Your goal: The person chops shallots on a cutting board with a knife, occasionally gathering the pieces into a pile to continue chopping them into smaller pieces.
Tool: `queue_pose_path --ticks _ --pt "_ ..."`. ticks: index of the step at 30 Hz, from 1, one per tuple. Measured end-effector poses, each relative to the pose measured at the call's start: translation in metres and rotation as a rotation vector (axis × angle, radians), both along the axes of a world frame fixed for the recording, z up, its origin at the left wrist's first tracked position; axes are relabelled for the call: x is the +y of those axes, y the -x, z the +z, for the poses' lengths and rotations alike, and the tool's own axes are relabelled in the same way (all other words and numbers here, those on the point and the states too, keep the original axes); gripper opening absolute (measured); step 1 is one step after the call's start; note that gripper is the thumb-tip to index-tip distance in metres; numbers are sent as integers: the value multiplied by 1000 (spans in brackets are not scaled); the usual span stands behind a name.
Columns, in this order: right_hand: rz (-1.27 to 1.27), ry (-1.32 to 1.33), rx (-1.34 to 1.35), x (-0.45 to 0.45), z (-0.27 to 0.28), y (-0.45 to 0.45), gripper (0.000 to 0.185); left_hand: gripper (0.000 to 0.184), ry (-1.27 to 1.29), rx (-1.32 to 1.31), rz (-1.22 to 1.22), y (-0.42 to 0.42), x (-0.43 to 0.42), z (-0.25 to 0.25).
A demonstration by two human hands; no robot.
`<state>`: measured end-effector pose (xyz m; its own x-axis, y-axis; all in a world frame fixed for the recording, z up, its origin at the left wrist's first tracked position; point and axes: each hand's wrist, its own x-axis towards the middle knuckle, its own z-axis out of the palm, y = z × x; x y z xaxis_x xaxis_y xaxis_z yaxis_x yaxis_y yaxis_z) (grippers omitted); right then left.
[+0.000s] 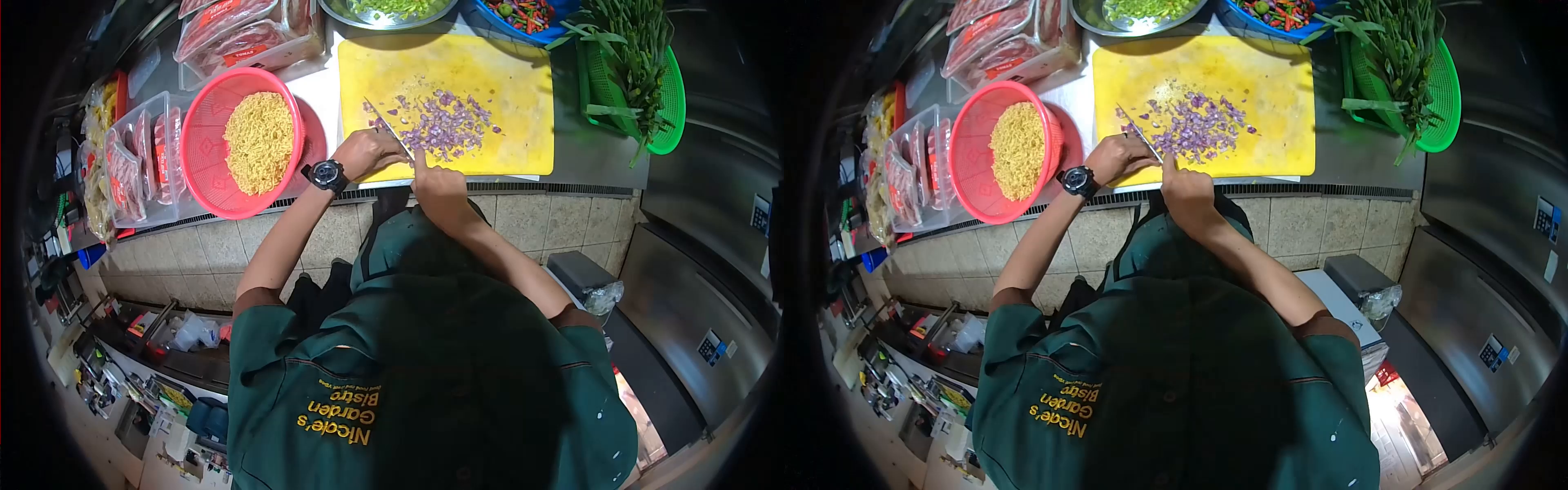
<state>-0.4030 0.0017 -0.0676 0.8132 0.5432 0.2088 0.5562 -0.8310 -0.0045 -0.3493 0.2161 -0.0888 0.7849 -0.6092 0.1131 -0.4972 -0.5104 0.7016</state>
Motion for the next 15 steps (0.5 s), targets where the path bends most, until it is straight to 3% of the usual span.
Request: queue_pose_path --ticks 10,15 --pt "16 -70 -39 6 -6 -7 29 22 -84 -24 -34 2 4 -5" --pt "0 -15 13 4 -10 -2 35 19 -80 8 3 7 3 0"
